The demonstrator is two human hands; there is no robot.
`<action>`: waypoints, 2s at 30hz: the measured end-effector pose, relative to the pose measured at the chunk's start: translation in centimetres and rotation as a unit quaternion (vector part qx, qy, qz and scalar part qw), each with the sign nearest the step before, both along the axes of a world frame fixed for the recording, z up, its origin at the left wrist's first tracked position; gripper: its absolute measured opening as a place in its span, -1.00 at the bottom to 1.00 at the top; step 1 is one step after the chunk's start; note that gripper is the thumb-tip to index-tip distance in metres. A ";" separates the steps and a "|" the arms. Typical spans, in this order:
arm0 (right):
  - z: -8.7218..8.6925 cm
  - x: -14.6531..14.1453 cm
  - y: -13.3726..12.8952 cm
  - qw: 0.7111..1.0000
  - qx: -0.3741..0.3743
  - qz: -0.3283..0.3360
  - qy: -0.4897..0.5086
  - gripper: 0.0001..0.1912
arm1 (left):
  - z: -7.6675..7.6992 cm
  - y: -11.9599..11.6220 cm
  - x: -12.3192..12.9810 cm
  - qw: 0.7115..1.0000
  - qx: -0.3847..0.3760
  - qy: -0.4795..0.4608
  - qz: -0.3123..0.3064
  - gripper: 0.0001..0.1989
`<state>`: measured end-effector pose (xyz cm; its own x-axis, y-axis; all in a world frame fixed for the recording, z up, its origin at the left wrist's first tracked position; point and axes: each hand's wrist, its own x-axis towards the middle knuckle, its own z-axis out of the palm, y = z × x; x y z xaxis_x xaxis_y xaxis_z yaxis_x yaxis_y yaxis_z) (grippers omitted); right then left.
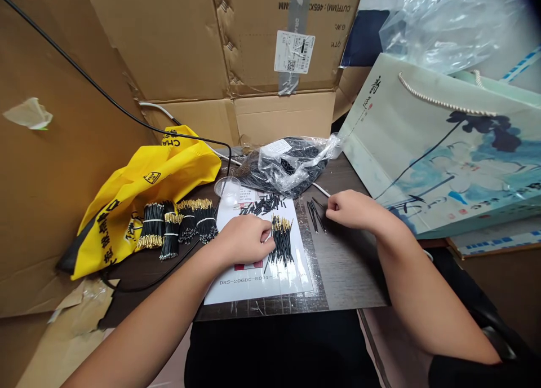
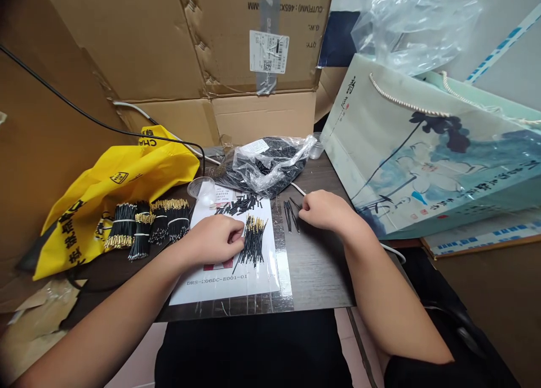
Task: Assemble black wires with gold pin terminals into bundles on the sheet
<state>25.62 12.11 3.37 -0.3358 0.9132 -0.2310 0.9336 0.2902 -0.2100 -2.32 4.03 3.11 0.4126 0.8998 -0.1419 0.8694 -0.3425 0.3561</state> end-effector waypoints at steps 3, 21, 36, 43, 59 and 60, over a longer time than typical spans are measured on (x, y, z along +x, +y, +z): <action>-0.3 -0.1 -0.1 0.999 -0.031 0.038 -0.011 -0.84 | 0.0 -0.1 0.2 1.000 0.003 -0.012 0.001 -0.77; -3.9 -7.1 -1.6 0.956 0.222 0.146 0.122 -0.81 | -0.3 0.1 0.3 0.997 0.034 0.061 0.034 -0.75; -4.2 -7.7 -0.8 0.951 0.246 0.149 0.114 -0.82 | -0.3 0.5 0.2 0.986 -0.057 -0.127 0.088 -0.85; -3.9 -7.8 -0.9 0.951 0.252 0.154 0.090 -0.78 | -0.1 1.0 -0.1 0.952 -0.088 -0.255 0.143 -0.73; -3.9 -7.1 -1.1 0.942 0.225 0.147 0.203 -0.87 | -0.8 0.8 0.1 0.905 -0.176 -0.352 0.161 -0.71; -3.7 -7.0 -1.2 0.936 0.219 0.151 0.231 -0.88 | -0.8 0.8 0.0 0.909 -0.154 -0.354 0.158 -0.72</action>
<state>18.65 10.96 -0.35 -0.5645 0.7340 0.3777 0.6345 0.6785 -0.3703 -2.28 4.85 2.33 0.2260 0.9519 -0.2069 0.4228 0.0955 0.9012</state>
